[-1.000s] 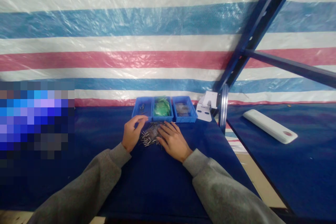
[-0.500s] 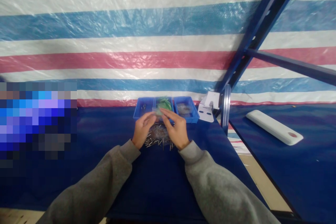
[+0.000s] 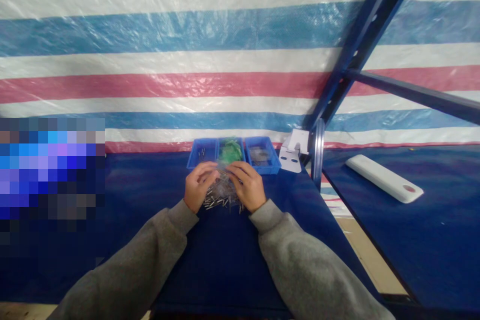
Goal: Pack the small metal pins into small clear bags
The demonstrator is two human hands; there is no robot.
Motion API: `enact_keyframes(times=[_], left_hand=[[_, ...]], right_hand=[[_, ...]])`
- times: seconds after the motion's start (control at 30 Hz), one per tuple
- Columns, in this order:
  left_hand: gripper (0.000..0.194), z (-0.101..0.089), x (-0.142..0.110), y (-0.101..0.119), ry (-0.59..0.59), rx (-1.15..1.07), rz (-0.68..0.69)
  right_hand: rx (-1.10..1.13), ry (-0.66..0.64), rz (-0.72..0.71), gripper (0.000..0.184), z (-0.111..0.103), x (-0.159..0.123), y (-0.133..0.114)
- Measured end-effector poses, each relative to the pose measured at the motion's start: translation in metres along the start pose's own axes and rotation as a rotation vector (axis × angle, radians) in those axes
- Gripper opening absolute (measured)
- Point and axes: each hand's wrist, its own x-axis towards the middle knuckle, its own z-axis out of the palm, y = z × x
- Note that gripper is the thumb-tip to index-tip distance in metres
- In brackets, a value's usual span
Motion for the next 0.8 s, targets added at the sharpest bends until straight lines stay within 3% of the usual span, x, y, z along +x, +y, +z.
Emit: enact_keyframes(times=[0.13,0.33,0.8], left_hand=[[0.026,-0.002,0.002,-0.001,0.007,0.077,0.037],[0.017,-0.008,0.007,0.002,0.066,0.289,0.199],[0.011,-0.008,0.006,0.003,-0.064,0.350,0.261]], right_hand=[[0.010,0.021,-0.012,0.021,0.001,0.013,-0.004],[0.089,-0.028,0.007,0.017,-0.001,0.024,-0.012],[0.155,-0.062,0.026,0.018,-0.005,0.008,-0.007]])
